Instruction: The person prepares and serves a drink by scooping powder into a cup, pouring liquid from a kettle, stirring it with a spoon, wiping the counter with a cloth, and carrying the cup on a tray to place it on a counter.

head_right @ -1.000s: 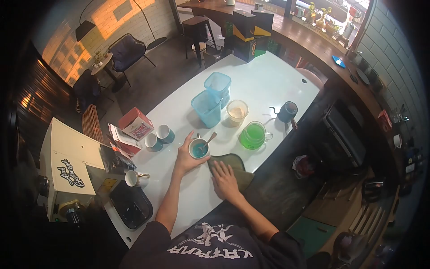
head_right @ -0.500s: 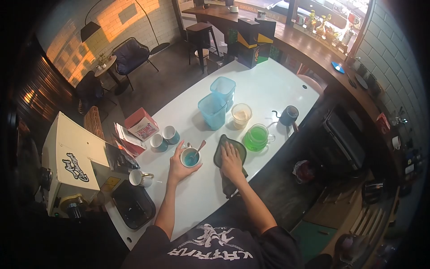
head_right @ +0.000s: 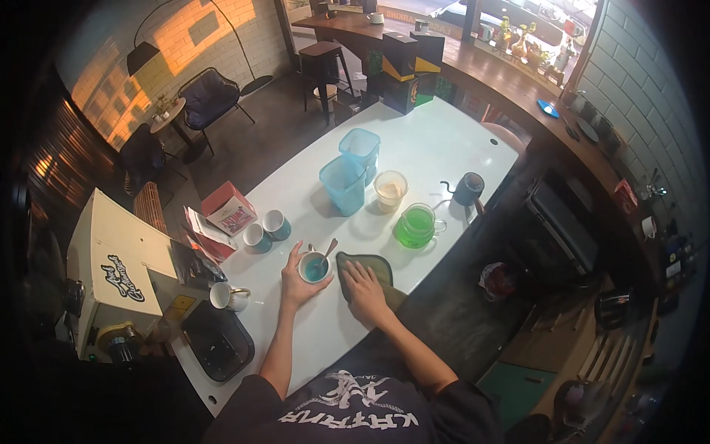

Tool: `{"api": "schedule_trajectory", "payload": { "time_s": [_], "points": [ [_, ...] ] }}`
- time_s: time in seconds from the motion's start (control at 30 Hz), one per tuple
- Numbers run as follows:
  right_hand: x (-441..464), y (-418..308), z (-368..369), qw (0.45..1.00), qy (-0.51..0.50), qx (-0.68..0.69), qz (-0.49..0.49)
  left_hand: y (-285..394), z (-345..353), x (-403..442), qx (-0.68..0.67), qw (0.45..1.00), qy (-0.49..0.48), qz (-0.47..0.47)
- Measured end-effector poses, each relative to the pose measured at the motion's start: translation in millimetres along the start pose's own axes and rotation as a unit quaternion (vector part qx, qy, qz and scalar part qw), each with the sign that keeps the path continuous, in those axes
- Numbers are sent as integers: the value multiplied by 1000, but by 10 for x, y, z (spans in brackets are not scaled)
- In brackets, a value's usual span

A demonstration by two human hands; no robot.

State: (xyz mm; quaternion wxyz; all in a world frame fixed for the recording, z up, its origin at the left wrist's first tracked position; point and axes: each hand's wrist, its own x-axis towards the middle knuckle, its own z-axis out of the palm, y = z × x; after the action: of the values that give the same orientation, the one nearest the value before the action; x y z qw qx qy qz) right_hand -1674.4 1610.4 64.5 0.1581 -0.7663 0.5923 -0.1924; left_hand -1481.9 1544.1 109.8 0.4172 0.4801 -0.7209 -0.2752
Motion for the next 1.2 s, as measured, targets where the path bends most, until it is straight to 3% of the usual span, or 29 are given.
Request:
{"api": "schedule_trajectory", "payload": {
  "time_s": [0.1, 0.3, 0.57, 0.6, 0.7, 1.0, 1.2],
  "points": [
    [244, 267, 121, 998, 38, -26, -40, 20, 57, -22, -25, 1000, -5, -13],
    [304, 551, -8, 994, 94, -48, 31, 71, 184, -22, 6, 999, -18, -29],
    [-540, 463, -314, 984, 136, 25, 109, 73, 460, 47, 25, 999, -34, -30],
    [-635, 476, -340, 976, 187, 42, 98, 62, 506, 52, 23, 998, -44, -28],
    [-937, 537, -532, 967, 214, 67, 124, 63, 649, 112, 29, 998, -44, -26],
    [-1401, 929, -1315, 887, 360, 156, 242, 152, 1042, 294, -8, 999, -35, -40],
    [-1570, 1945, -1823, 829, 421, 233, 286, 116, 1132, 397, -12, 997, -64, -46]
  ]
}}
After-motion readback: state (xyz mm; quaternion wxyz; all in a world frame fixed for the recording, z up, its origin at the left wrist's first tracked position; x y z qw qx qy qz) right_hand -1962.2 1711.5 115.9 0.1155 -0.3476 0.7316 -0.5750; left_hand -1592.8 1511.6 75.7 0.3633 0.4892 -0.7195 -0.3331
